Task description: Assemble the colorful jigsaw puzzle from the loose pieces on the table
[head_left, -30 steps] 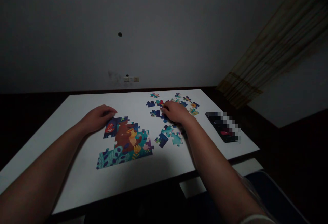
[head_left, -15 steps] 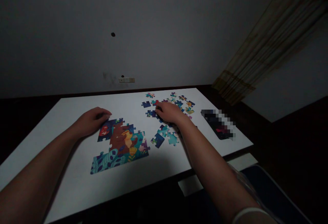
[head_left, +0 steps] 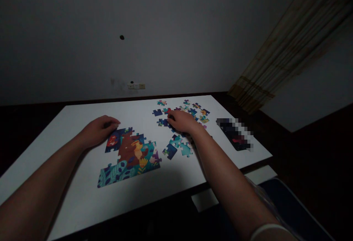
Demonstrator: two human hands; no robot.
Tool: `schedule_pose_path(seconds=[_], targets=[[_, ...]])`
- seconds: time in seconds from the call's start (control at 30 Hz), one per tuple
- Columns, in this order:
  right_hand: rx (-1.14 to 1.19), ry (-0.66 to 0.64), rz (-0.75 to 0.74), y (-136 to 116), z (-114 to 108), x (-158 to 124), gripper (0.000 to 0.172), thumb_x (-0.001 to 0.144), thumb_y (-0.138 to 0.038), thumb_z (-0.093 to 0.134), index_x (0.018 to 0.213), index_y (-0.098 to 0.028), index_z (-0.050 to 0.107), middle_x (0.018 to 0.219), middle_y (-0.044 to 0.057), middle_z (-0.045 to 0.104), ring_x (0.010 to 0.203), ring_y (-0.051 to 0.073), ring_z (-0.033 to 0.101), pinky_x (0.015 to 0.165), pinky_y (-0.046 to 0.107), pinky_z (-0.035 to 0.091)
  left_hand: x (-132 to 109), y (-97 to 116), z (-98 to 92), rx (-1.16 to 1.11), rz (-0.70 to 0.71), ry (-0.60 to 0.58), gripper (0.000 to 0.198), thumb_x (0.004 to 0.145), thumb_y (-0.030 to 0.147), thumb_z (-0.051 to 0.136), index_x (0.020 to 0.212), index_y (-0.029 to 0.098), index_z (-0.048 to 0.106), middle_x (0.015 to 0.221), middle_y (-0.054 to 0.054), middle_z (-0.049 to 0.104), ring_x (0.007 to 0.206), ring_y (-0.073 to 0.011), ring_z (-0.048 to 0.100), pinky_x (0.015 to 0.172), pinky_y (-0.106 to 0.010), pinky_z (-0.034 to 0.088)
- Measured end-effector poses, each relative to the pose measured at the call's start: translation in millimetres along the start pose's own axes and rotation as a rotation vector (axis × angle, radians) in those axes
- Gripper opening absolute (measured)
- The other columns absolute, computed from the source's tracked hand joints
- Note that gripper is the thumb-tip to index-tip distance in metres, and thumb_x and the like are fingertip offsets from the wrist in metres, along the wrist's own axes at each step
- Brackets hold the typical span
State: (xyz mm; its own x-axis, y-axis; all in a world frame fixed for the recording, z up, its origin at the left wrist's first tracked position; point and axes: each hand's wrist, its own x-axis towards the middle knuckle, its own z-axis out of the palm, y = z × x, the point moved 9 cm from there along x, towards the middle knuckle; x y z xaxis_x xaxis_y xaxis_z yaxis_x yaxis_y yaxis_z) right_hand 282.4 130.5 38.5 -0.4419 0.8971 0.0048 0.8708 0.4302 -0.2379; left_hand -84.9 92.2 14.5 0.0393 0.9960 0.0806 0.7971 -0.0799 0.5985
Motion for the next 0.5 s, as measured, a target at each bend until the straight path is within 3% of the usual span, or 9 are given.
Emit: schedule_pose_path(seconds=[0.5], targets=[[0.014,-0.011,0.015,-2.1,-1.8,-2.3,0.035,0.117,-0.039,0.061,0.141,-0.024,0.082,0.136,0.016,0.086,0.116,0.034,0.078,0.092,0.042,0.052,-1.4,4.8,-1.3,0.014,-0.001,0.004,0.065,0.083,0.080,0.065,0.107,0.023,0.086,0.119,-0.015,0.086,0.113,-0.0387,0.079,0.112,-0.053,0.063]])
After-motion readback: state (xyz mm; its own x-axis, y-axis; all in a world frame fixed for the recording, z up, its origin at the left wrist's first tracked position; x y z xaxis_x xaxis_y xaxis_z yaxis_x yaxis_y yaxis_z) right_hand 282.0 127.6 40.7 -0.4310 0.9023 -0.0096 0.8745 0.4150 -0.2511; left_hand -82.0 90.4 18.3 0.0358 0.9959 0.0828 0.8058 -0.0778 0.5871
